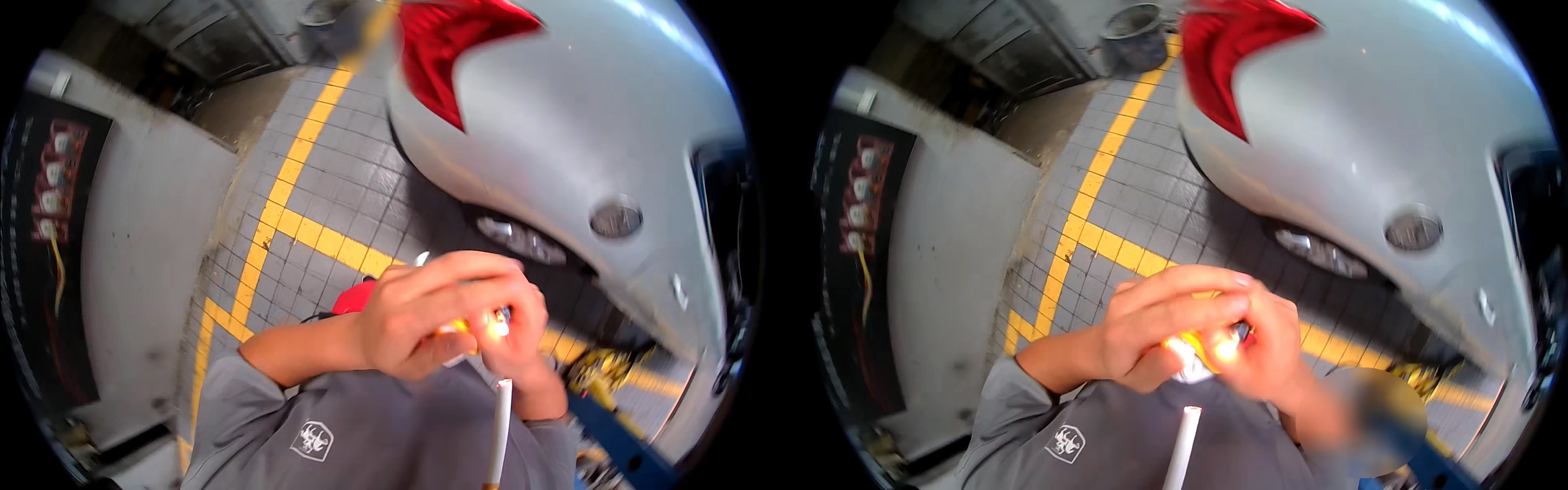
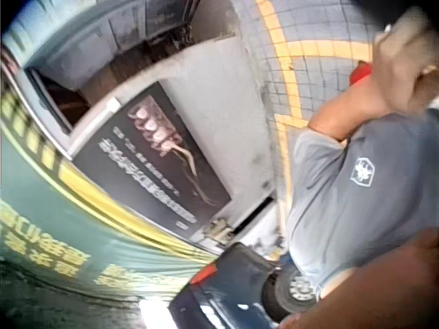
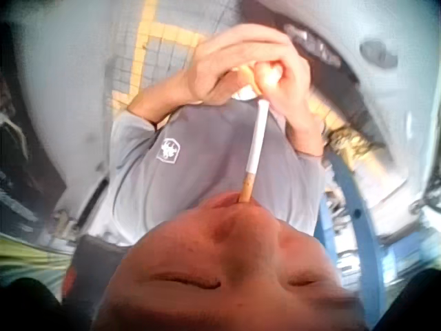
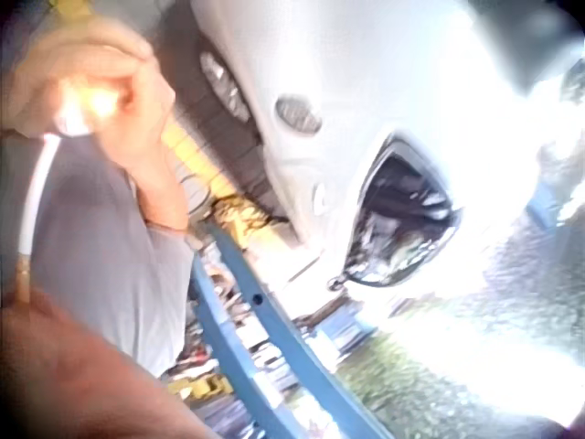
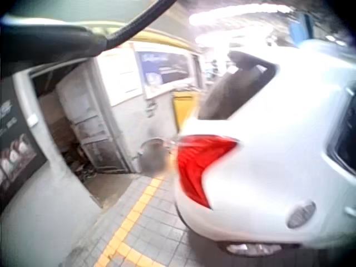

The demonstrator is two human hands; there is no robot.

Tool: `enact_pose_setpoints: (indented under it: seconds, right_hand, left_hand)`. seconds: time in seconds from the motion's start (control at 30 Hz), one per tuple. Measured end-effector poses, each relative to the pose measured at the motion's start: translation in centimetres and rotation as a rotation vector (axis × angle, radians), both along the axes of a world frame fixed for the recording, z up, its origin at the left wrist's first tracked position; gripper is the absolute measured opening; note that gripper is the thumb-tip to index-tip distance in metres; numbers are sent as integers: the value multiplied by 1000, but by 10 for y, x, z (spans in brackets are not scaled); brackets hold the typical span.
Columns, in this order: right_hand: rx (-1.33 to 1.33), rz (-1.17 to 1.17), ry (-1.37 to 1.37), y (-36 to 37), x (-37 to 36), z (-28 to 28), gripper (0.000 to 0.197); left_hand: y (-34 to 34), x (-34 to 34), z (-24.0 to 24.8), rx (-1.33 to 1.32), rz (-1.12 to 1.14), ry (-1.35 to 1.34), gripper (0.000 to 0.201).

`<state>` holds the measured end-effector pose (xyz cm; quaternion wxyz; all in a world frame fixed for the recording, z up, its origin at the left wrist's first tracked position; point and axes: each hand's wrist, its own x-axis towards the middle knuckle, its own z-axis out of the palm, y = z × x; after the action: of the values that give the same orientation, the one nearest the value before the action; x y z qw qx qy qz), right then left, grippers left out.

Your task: The person walks through a garage, puts on gloves, and retrieves a wrench from a tool cart. They then proceed to work on the engine of a white car with the hood open, using the wrench to tighten or loosen components within the engine bay.

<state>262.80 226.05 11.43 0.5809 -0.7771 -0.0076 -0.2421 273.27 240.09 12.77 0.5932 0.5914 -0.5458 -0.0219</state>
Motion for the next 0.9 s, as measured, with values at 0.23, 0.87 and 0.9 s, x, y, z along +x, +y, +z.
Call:
enact_pose_setpoints:
  seconds: [0.23, 0.87, 0.9]
  right_hand:
    - [14, 58, 1248, -6, 4, -388, 30]
    - [339, 278, 1392, -82, 522, -367, 21]
    - [339, 277, 1397, -90, 544, -364, 20]
  left_hand:
    - [135, 164, -78, 536, 480, 439, 25]
    - [78, 665, -158, 743, 83, 960, 37]
    - [76, 701, -141, 786, -37, 1029, 40]
